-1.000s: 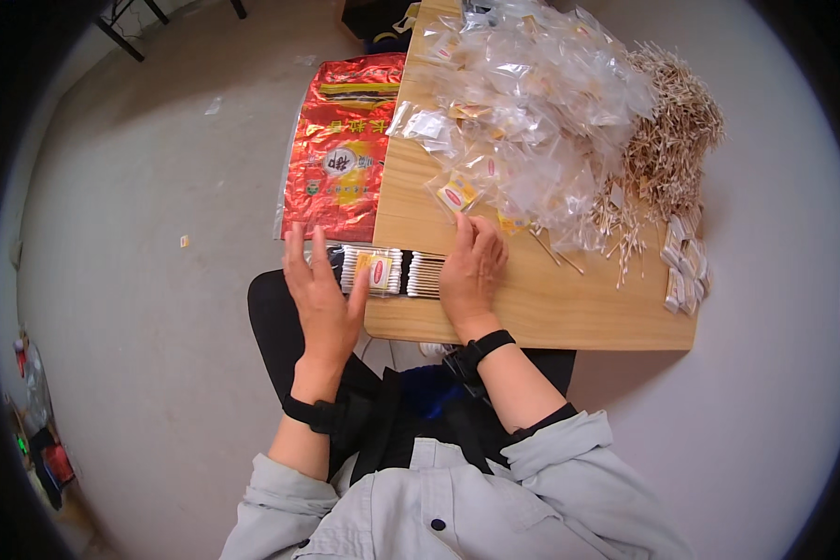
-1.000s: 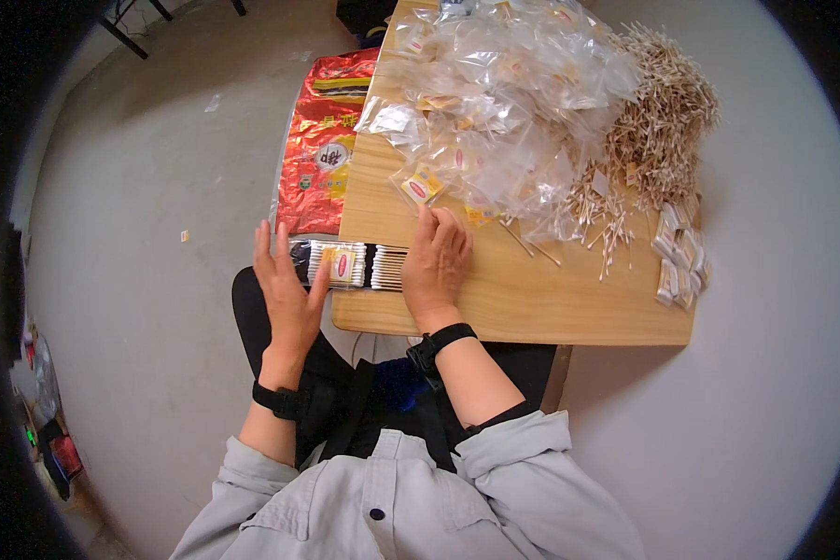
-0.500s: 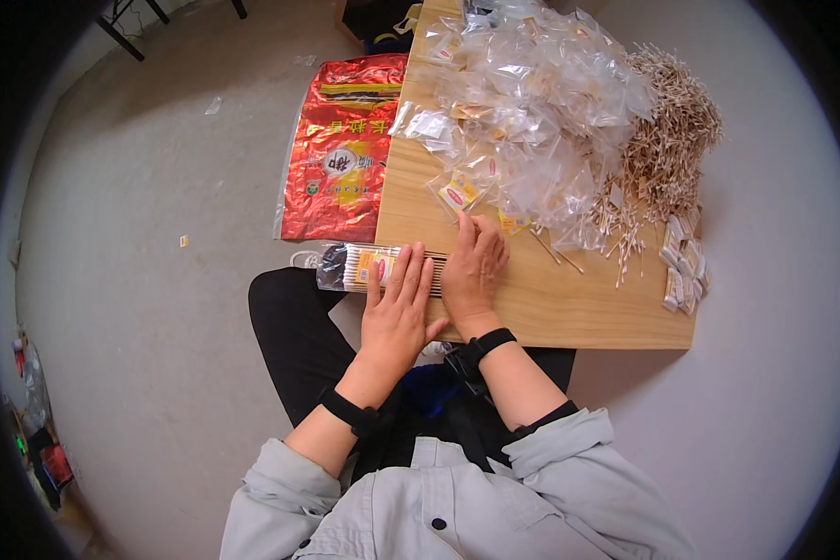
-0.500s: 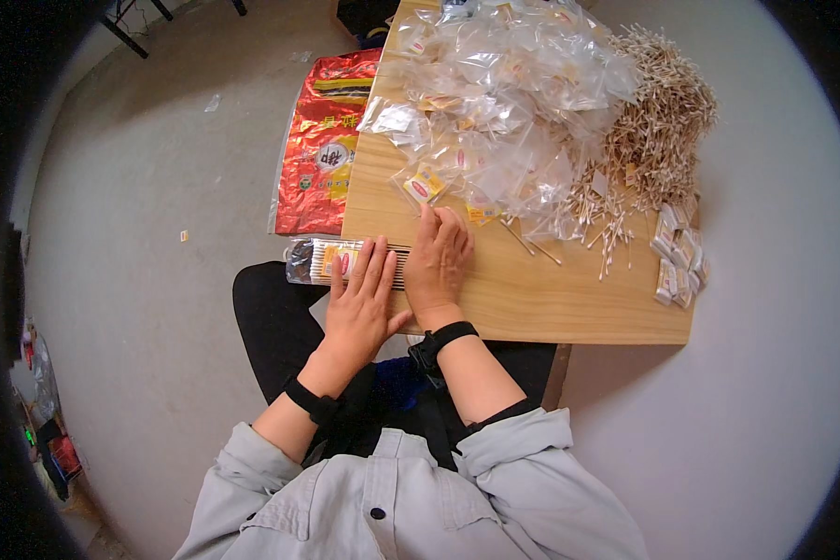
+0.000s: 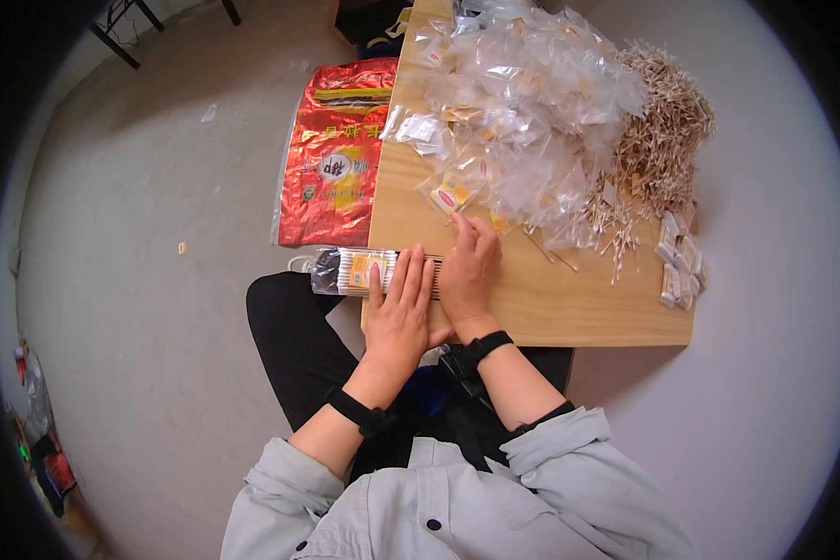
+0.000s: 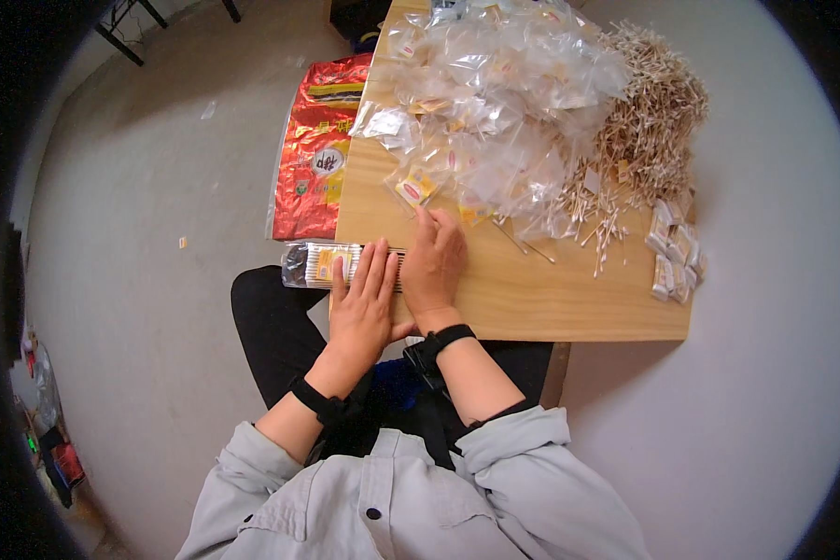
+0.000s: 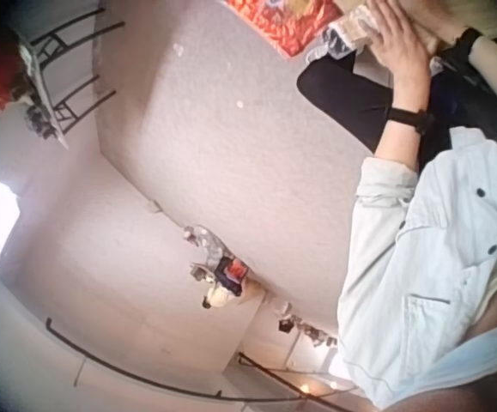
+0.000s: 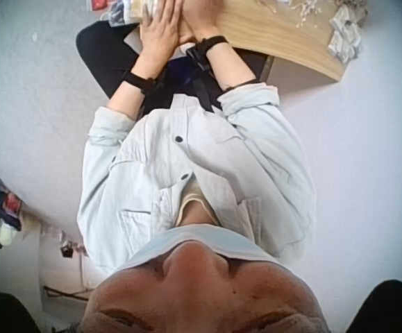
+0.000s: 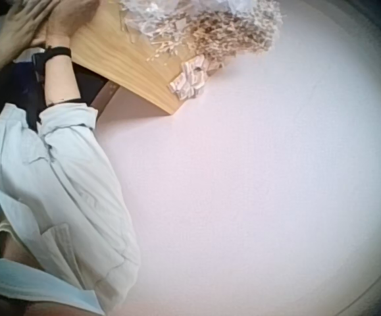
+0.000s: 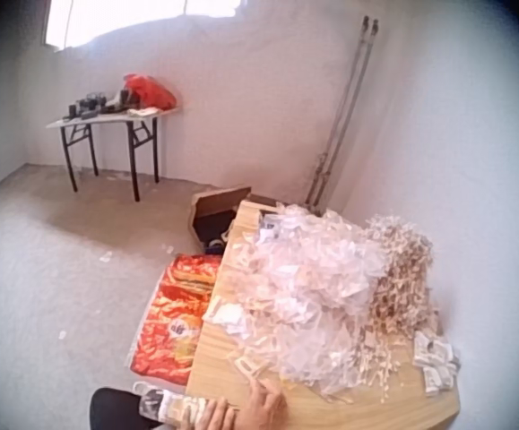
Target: Packaging cotton swabs into small plastic bags and then arranging them into a larger clear container.
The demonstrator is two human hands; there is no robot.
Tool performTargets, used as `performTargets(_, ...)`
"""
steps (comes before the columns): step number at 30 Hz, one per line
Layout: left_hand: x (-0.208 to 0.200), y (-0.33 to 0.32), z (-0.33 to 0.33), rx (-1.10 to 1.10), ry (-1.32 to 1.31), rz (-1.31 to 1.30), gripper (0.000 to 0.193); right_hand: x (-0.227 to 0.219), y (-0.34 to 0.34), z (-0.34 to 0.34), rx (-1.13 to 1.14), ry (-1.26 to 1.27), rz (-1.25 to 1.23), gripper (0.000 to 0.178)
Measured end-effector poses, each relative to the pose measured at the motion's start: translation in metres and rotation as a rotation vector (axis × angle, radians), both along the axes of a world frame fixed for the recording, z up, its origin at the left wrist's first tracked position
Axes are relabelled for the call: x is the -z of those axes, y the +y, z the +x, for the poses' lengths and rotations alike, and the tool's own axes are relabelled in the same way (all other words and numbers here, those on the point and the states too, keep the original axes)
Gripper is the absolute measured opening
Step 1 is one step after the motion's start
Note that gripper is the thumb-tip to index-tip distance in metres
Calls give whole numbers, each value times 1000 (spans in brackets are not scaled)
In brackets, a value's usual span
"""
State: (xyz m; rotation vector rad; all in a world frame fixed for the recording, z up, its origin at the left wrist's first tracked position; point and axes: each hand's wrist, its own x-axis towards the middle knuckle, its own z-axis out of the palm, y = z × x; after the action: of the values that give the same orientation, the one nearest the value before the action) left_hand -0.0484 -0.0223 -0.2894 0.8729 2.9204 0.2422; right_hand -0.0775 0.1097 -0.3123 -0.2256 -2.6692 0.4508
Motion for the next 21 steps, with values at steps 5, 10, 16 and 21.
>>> performTargets(5, -2, 1, 0, 15, 1, -12, 103, 0, -1, 22, 142, 233, -915, 36)
performTargets(10, 7, -1, 1, 21, 57, -40, 105, 11, -24, 29, 130, 183, -1104, 36)
performTargets(16, 3, -1, 1, 28, 40, -90, 102, 14, -22, 28, 89, 184, -1102, 35)
performTargets(21, 6, -1, 1, 17, 4, 17, 103, -11, -9, 14, 123, 100, -514, 41)
